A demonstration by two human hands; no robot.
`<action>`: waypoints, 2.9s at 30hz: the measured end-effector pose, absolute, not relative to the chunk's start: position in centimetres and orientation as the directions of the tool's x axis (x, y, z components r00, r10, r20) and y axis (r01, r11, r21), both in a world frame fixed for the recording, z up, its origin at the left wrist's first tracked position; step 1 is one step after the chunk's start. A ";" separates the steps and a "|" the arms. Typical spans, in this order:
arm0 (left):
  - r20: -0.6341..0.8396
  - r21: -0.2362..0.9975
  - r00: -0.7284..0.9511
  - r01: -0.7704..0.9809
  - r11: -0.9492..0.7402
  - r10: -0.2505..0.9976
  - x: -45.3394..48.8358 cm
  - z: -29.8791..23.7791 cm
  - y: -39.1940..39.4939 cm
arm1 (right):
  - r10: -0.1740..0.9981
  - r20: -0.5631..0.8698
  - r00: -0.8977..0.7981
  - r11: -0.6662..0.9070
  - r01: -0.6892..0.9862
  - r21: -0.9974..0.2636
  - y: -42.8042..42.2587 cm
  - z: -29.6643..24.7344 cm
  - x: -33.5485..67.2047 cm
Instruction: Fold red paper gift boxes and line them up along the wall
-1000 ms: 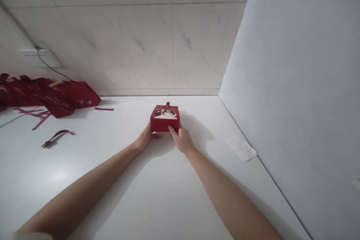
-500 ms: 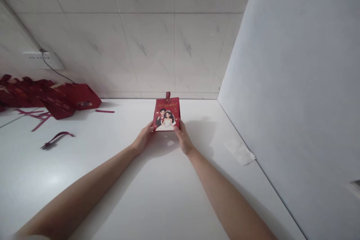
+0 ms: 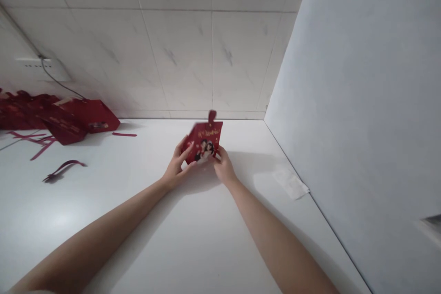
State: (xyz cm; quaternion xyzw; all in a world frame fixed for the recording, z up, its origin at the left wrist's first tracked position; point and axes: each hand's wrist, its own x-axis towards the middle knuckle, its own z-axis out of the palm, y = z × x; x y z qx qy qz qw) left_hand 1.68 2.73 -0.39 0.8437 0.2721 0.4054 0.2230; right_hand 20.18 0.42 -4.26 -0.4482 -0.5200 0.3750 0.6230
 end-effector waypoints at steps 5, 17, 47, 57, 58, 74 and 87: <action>0.614 0.532 0.467 0.351 -0.771 0.637 2.5 -0.8 1.8 | 0.907 0.162 0.389 0.166 0.023 -0.986 0.4 -4.6 20.3; 0.391 0.273 0.577 0.671 -0.689 0.717 2.3 -0.9 3.2 | 0.880 0.475 0.027 0.302 0.740 -0.601 -1.3 -3.2 20.6; 0.234 0.113 0.601 0.764 -0.635 0.764 1.8 -1.6 3.9 | 0.941 0.320 -0.115 0.201 0.947 -0.251 -1.2 -3.5 20.9; 0.238 0.215 0.602 0.733 -0.645 0.763 1.9 -1.9 3.6 | 0.944 0.316 -0.090 0.185 0.941 -0.284 -1.0 -3.9 20.9; 0.237 0.218 0.608 0.727 -0.651 0.758 1.9 -2.0 3.6 | 0.944 0.320 -0.082 0.178 0.942 -0.284 -1.0 -3.9 20.9; 0.448 0.822 -0.029 0.407 -0.398 0.894 -3.2 -1.9 9.4 | 0.929 0.370 0.017 0.135 0.915 -0.381 -0.6 -4.2 21.0; 0.352 0.817 0.285 0.372 -0.441 0.892 0.4 -2.0 6.8 | 0.834 0.492 0.250 0.330 0.488 -0.808 -0.2 -4.2 20.6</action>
